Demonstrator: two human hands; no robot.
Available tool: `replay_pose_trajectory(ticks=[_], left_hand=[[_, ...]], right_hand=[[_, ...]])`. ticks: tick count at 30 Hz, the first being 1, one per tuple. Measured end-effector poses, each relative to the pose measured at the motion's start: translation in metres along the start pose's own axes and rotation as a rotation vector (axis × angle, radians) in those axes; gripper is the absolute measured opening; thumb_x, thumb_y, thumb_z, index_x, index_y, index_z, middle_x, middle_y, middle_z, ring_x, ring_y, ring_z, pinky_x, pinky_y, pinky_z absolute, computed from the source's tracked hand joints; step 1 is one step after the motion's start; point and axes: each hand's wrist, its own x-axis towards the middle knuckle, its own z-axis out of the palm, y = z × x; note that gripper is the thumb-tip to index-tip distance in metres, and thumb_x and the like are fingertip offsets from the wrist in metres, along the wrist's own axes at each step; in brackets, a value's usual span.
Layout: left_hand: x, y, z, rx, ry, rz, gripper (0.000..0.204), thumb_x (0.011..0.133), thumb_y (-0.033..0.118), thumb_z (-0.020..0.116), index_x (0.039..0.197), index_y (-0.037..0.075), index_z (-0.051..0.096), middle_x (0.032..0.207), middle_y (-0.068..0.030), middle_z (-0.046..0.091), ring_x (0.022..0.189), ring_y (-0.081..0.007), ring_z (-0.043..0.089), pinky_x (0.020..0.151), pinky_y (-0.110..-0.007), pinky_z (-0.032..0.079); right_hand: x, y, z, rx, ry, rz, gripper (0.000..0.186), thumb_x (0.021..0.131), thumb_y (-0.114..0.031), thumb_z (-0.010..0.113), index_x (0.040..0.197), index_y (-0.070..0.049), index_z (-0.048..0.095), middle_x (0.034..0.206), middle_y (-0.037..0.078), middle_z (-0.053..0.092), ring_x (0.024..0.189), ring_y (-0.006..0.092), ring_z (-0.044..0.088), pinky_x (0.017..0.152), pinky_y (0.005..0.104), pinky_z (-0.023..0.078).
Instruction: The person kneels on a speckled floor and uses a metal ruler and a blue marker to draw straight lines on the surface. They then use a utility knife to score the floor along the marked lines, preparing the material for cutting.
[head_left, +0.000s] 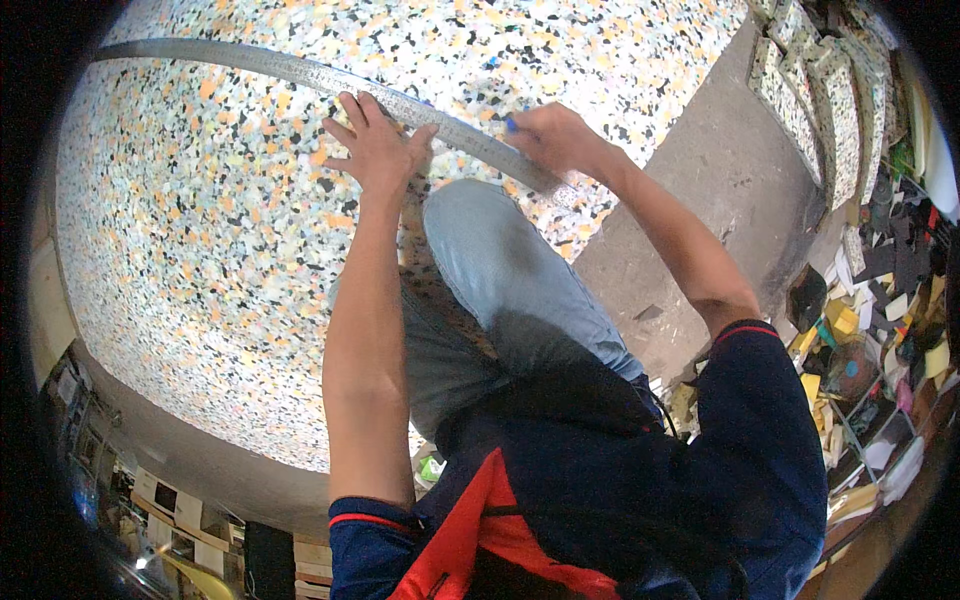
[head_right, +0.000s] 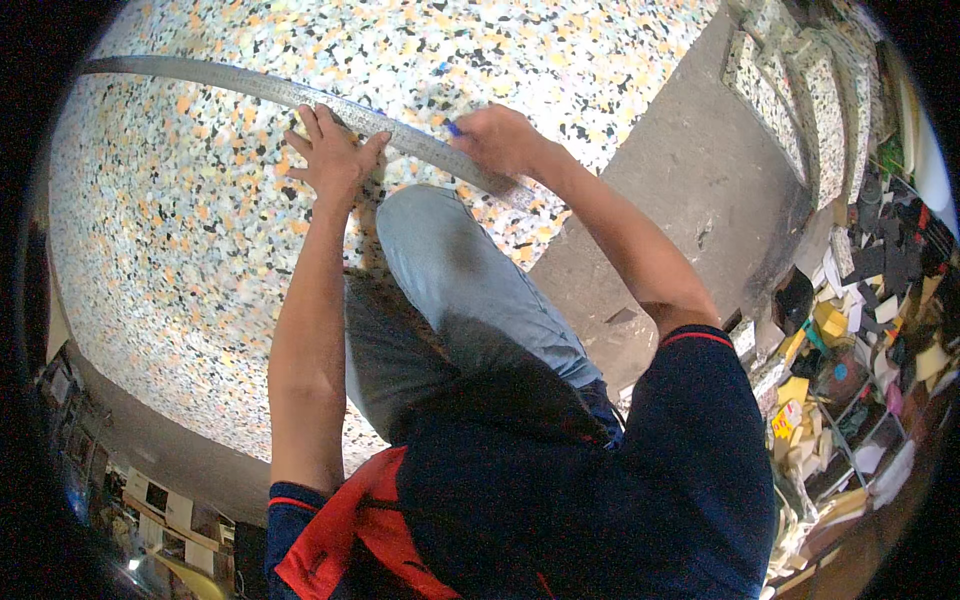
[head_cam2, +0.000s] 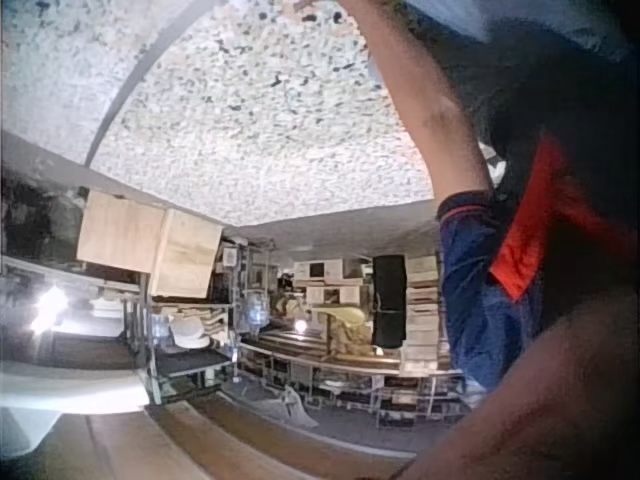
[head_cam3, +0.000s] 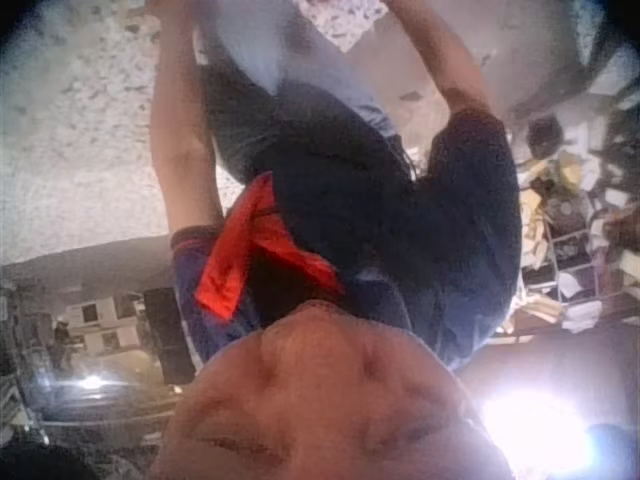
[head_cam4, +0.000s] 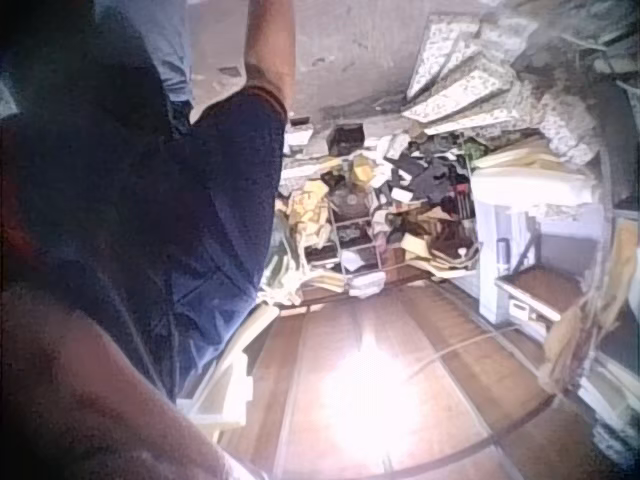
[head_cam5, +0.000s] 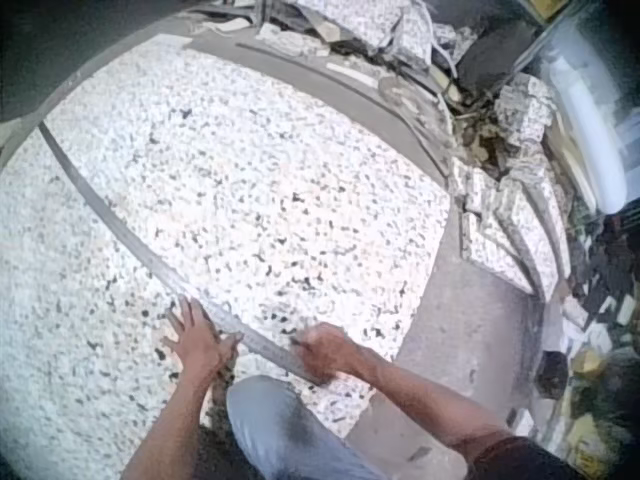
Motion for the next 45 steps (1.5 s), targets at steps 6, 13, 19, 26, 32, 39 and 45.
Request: replay_pose_trajectory(ticks=[6,13,19,26,32,39,45], left_hand=[[-0.002,0.003,-0.005,-0.013,0.015,-0.009,0.120,0.075,0.063,0.081,0.161,0.007,0.021,0.171,-0.0156,0.008,0.153,-0.0553,0.003,0.105,-0.087,0.016],[0.003,0.003,-0.001,0.040,-0.017,-0.043,0.121,0.075,0.066,0.080,0.163,0.007,0.020,0.172,-0.0153,0.009,0.154,-0.0531,0.002,0.108,-0.085,0.017],[0.005,-0.003,0.005,0.035,-0.001,-0.013,0.123,0.074,0.072,0.077,0.162,0.007,0.021,0.171,-0.0171,0.009,0.154,-0.0534,0.002,0.107,-0.086,0.015],[0.005,-0.012,0.011,0.032,0.041,0.028,0.128,0.071,0.078,0.076,0.162,0.006,0.022,0.170,-0.0214,0.012,0.153,-0.0543,0.007,0.105,-0.087,0.017],[0.002,-0.018,0.016,-0.069,0.188,0.078,0.130,0.068,0.073,0.081,0.158,-0.002,0.026,0.166,-0.0280,0.020,0.152,-0.0532,0.015,0.112,-0.078,0.020],[0.004,-0.023,0.012,-0.100,0.147,0.036,0.138,0.065,0.073,0.083,0.160,-0.005,0.019,0.167,-0.0281,0.019,0.155,-0.0495,0.010,0.119,-0.071,0.010],[0.002,-0.023,0.005,-0.062,0.047,0.007,0.138,0.066,0.068,0.082,0.162,-0.002,0.012,0.170,-0.0245,0.011,0.157,-0.0458,-0.001,0.120,-0.069,-0.003]], right_hand=[[0.059,-0.027,-0.002,0.161,0.042,0.021,0.026,0.097,-0.026,0.060,0.103,-0.004,0.072,0.091,0.022,0.072,0.085,0.0412,0.069,0.079,0.0477,0.055],[-0.090,0.027,0.028,0.462,0.129,0.214,0.029,0.101,-0.021,0.063,0.127,-0.009,0.070,0.102,0.015,0.075,0.088,0.0225,0.072,0.080,0.0381,0.057],[-0.202,0.041,0.036,0.513,0.316,0.462,0.021,0.098,-0.007,0.065,0.118,-0.002,0.070,0.123,0.017,0.069,0.107,0.0265,0.069,0.090,0.0387,0.056],[-0.130,-0.002,0.078,0.081,0.594,0.194,0.033,0.083,-0.012,0.075,0.112,-0.001,0.064,0.103,0.017,0.062,0.091,0.0351,0.067,0.075,0.0415,0.059],[-0.094,-0.012,0.098,-0.081,0.388,0.381,0.047,0.078,-0.025,0.083,0.112,-0.001,0.061,0.102,0.016,0.058,0.096,0.0324,0.065,0.074,0.0419,0.059],[-0.117,0.008,0.106,-0.086,0.256,0.342,0.043,0.087,-0.029,0.075,0.115,-0.001,0.056,0.106,0.019,0.059,0.099,0.0373,0.063,0.079,0.0480,0.056],[-0.211,0.032,0.111,0.122,0.236,0.413,0.054,0.093,-0.025,0.070,0.140,-0.006,0.052,0.124,0.022,0.063,0.109,0.0405,0.064,0.089,0.0507,0.053]])
